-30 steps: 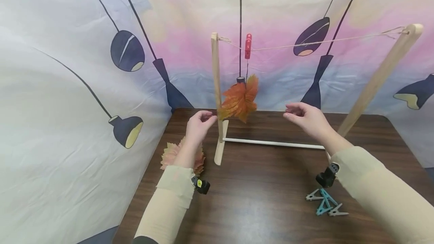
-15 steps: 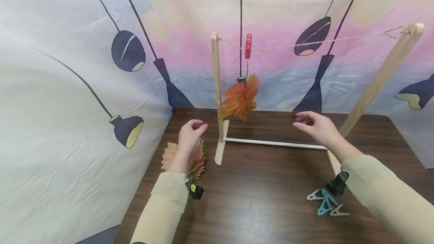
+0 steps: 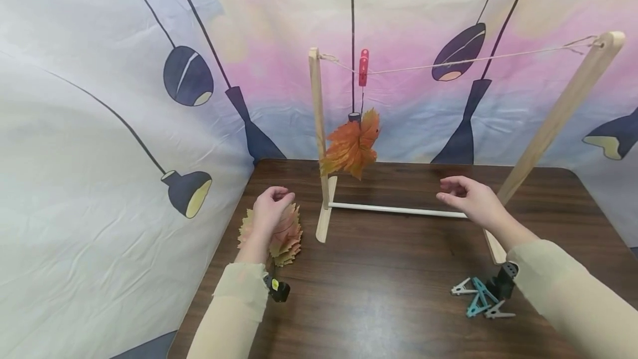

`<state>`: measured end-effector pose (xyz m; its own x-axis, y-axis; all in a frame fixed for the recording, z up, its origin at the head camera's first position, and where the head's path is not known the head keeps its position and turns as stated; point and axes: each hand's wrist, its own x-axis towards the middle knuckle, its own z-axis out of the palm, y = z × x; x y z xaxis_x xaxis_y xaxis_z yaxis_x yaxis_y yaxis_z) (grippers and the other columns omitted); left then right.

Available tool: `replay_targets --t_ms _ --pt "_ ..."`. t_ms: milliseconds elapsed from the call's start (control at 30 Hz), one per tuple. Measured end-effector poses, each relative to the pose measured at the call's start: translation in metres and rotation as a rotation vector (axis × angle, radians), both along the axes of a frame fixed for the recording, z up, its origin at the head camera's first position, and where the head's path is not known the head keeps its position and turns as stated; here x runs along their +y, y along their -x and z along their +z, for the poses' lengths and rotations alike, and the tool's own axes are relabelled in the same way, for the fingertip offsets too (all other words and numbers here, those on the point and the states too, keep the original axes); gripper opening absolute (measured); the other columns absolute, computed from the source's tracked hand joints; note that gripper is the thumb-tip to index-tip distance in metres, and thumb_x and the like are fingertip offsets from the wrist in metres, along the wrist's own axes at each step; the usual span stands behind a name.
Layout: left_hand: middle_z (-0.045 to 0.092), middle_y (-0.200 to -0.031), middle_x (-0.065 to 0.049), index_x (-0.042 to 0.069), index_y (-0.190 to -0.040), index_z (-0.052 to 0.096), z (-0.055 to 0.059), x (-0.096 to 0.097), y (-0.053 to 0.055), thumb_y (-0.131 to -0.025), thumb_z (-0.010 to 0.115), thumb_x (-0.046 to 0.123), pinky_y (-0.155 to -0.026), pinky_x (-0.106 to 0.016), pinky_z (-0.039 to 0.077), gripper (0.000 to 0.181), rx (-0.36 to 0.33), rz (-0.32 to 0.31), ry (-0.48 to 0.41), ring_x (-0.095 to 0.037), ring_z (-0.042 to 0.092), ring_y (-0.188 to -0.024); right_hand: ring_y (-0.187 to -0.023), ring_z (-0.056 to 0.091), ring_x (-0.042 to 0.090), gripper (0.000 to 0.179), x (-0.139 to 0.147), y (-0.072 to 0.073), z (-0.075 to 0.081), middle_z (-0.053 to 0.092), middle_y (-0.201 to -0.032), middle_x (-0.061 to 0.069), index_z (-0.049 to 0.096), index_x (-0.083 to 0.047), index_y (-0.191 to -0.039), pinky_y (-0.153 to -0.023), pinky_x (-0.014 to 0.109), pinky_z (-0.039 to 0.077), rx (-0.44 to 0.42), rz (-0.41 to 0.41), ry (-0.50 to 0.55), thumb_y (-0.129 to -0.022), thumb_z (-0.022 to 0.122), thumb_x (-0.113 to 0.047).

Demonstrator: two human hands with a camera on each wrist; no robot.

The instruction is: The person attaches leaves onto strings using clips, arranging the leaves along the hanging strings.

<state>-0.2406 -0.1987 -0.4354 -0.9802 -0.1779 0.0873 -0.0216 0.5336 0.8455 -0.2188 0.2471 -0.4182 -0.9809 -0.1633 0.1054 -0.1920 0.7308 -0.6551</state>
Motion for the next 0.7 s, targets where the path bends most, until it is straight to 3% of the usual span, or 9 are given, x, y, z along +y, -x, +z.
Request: replay_targets --t_ms 267,467,700 --pt "0.065 -0.100 -0.014 0.001 -0.104 0.064 -0.007 -0.014 -0.009 -0.087 0.066 0.022 -0.084 -0.040 0.047 0.027 -0.030 0.013 0.016 -0.026 0.060 -0.094 -0.095 0.058 0.029 0.055 0.006 -0.005 -0.009 0.063 -0.104 0.015 0.056 -0.002 -0.122 -0.073 0.042 0.047 -0.023 0.007 -0.017 -0.088 0.062 -0.044" --pt "0.067 -0.099 -0.014 0.001 -0.103 0.064 -0.020 -0.027 -0.016 -0.086 0.066 0.023 -0.083 -0.040 0.047 0.028 -0.036 0.042 0.087 -0.027 0.062 -0.093 -0.097 0.055 0.029 0.057 0.009 -0.010 -0.017 0.057 -0.106 0.014 0.056 -0.001 -0.123 -0.076 0.044 0.046 -0.057 0.023 -0.020 -0.088 0.061 -0.046" --pt "0.067 -0.099 -0.015 0.000 -0.102 0.064 -0.034 -0.040 -0.025 -0.086 0.067 0.021 -0.083 -0.041 0.047 0.027 -0.031 0.061 0.097 -0.028 0.062 -0.093 -0.091 0.059 0.027 0.052 0.008 -0.013 -0.028 0.064 -0.101 0.012 0.058 0.000 -0.120 -0.074 0.041 0.047 -0.021 0.035 -0.012 -0.088 0.063 -0.040"
